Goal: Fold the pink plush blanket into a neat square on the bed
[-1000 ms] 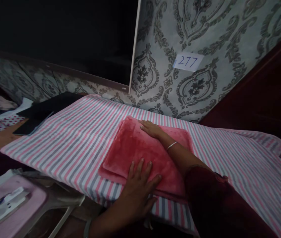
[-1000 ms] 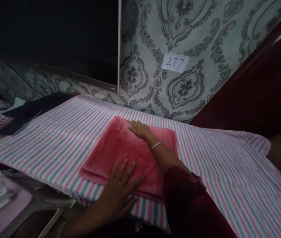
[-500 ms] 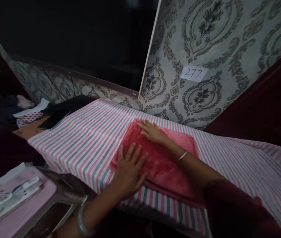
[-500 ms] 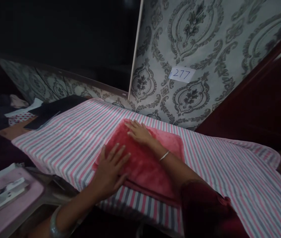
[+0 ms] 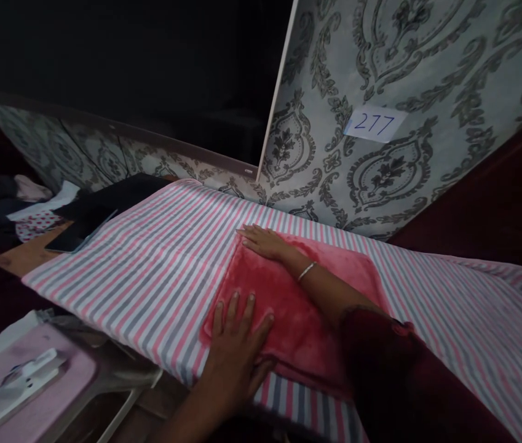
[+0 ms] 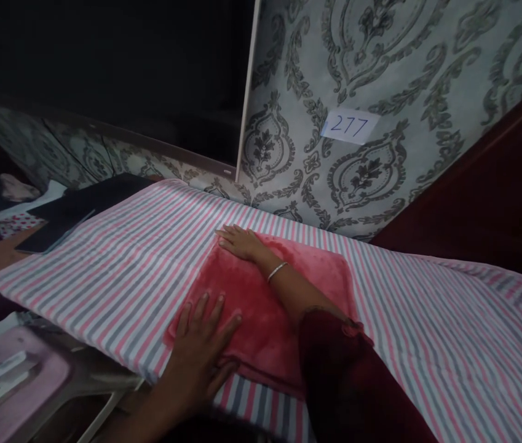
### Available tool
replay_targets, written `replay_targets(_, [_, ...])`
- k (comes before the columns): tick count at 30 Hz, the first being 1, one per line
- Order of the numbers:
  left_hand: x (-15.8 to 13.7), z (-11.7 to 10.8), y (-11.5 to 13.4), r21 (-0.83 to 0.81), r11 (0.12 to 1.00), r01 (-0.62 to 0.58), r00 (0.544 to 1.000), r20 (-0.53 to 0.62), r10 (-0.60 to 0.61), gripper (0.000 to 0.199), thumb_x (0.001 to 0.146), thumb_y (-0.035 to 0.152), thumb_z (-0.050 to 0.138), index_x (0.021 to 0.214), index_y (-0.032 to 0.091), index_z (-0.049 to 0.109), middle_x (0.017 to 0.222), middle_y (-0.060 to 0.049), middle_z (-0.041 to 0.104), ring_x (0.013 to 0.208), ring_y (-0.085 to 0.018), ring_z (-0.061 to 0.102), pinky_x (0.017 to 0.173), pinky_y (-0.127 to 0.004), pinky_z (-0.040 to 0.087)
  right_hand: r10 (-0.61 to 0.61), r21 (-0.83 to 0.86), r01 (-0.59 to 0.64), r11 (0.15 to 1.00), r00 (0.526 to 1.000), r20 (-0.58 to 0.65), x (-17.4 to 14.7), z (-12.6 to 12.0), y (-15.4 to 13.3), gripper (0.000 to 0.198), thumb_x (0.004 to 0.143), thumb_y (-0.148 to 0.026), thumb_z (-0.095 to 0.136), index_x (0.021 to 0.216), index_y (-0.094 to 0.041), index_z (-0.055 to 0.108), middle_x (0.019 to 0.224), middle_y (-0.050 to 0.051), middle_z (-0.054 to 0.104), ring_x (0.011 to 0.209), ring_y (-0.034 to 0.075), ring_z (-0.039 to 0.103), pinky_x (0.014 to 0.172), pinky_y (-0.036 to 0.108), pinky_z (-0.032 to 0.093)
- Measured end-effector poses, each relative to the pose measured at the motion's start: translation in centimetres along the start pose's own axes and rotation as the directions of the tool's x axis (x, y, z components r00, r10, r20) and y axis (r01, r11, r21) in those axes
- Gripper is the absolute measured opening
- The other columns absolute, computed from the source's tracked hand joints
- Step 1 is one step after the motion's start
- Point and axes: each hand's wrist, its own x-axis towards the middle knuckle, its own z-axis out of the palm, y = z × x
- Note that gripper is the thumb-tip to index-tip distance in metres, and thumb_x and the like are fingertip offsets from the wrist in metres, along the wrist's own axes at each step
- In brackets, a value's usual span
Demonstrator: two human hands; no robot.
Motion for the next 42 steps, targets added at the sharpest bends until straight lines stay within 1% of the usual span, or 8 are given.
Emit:
replay_targets(13, [0.8, 0.4, -0.9, -0.007, 0.999, -0.041, 0.998, -0.049, 0.041, 0.066, 0.088, 0.035, 0.067, 0.152, 0.03, 0.053, 0.166, -0.014, 0.036, 0.155, -0.045, 0.022, 0.12, -0.068, 0.019, 0.222, 0.072, -0.212, 0.975, 0.958, -0.181, -1.4, -2.7, -1.8, 0.06, 0.11, -0.052, 0.03, 0.165, -0.03, 0.024, 0.172, 0.001, 0.018, 0.159, 0.03, 0.014, 0.128, 0.056, 0.017])
replay_targets(17, [0.7, 0.3, -1.2, 0.009, 0.999, -0.05, 0.997, -0.051, 0.051, 0.062, 0.091, 0.038, 0.063, 0.152, 0.03, 0.053, 0.165, -0.015, 0.037, 0.153, -0.046, 0.025, 0.118, -0.069, 0.022, 0.159, 0.054, -0.15, 0.987, 0.958, -0.239, -8.5, -2.7, -3.0, 0.06, 0.11, -0.047, 0.036, 0.166, -0.029, 0.022, 0.173, 0.007, 0.014, 0.158, 0.031, 0.016, 0.125, 0.06, 0.022])
replay_targets(22, [2.0, -2.6, -2.4, 0.005, 0.99, -0.137, 0.99, 0.046, 0.137, 0.059, 0.091, 0.041, 0.062, 0.149, 0.029, 0.057, 0.156, -0.016, 0.05, 0.145, -0.045, 0.041, 0.116, -0.066, 0.031, -0.005, -0.014, 0.002, 1.0, 0.982, -0.188, -21.2, 0.0, -3.7, 0.058, 0.107, -0.051, 0.045, 0.161, -0.032, 0.035, 0.171, 0.006, 0.02, 0.159, 0.03, 0.011, 0.126, 0.064, 0.01])
replay_targets(27, [11.1, -5.2, 1.1, -0.314, 0.907, -0.281, 0.905, 0.227, 0.359, 0.048, 0.106, 0.034, 0.037, 0.15, 0.027, 0.052, 0.149, -0.006, 0.06, 0.138, -0.024, 0.054, 0.119, -0.045, 0.038, -0.056, -0.016, 0.054, 0.998, 0.978, -0.199, -26.8, 3.1, -4.5, 0.064, 0.102, -0.056, 0.055, 0.16, -0.036, 0.036, 0.167, 0.006, 0.034, 0.158, 0.031, 0.016, 0.126, 0.064, 0.009])
replay_targets(31, [20.1, -1.1, 5.7, -0.487, 0.794, -0.365, 0.648, 0.479, 0.592, 0.053, 0.105, 0.038, 0.041, 0.156, 0.022, 0.044, 0.165, -0.008, 0.04, 0.152, -0.027, 0.037, 0.122, -0.05, 0.032, -0.038, 0.003, 0.039, 0.999, 0.977, -0.209, -26.4, 4.8, -4.8, 0.06, 0.104, -0.053, 0.051, 0.16, -0.036, 0.037, 0.165, 0.006, 0.037, 0.156, 0.032, 0.023, 0.126, 0.062, 0.012])
replay_targets(32, [21.8, 0.5, 6.2, -0.446, 0.813, -0.375, 0.631, 0.52, 0.576, 0.055, 0.105, 0.038, 0.042, 0.158, 0.021, 0.041, 0.168, -0.01, 0.034, 0.155, -0.03, 0.03, 0.124, -0.056, 0.025, -0.033, 0.005, 0.035, 0.999, 0.977, -0.212, -26.2, 5.1, -4.8, 0.059, 0.105, -0.054, 0.049, 0.16, -0.036, 0.036, 0.167, 0.005, 0.033, 0.156, 0.032, 0.021, 0.126, 0.063, 0.012])
replay_targets(36, [25.8, 6.1, 6.0, -0.325, 0.831, -0.451, 0.63, 0.544, 0.554, 0.063, 0.103, 0.047, 0.047, 0.161, 0.025, 0.035, 0.171, -0.011, 0.022, 0.159, -0.034, 0.015, 0.123, -0.067, 0.009, -0.02, 0.018, 0.024, 1.0, 0.978, -0.209, -26.0, 5.7, -4.4, 0.061, 0.104, -0.059, 0.046, 0.16, -0.039, 0.034, 0.171, 0.001, 0.022, 0.159, 0.033, 0.009, 0.126, 0.064, 0.012])
replay_targets(42, [29.3, 9.7, 4.9, -0.285, 0.906, -0.313, 0.66, 0.621, 0.423, 0.069, 0.1, 0.067, 0.037, 0.162, 0.037, 0.031, 0.172, -0.005, 0.025, 0.155, -0.039, 0.025, 0.12, -0.065, 0.021, -0.047, 0.025, 0.055, 0.998, 0.97, -0.236, -26.0, 5.3, -4.2, 0.059, 0.105, -0.06, 0.045, 0.159, -0.039, 0.036, 0.171, -0.001, 0.023, 0.159, 0.031, 0.01, 0.127, 0.064, 0.015])
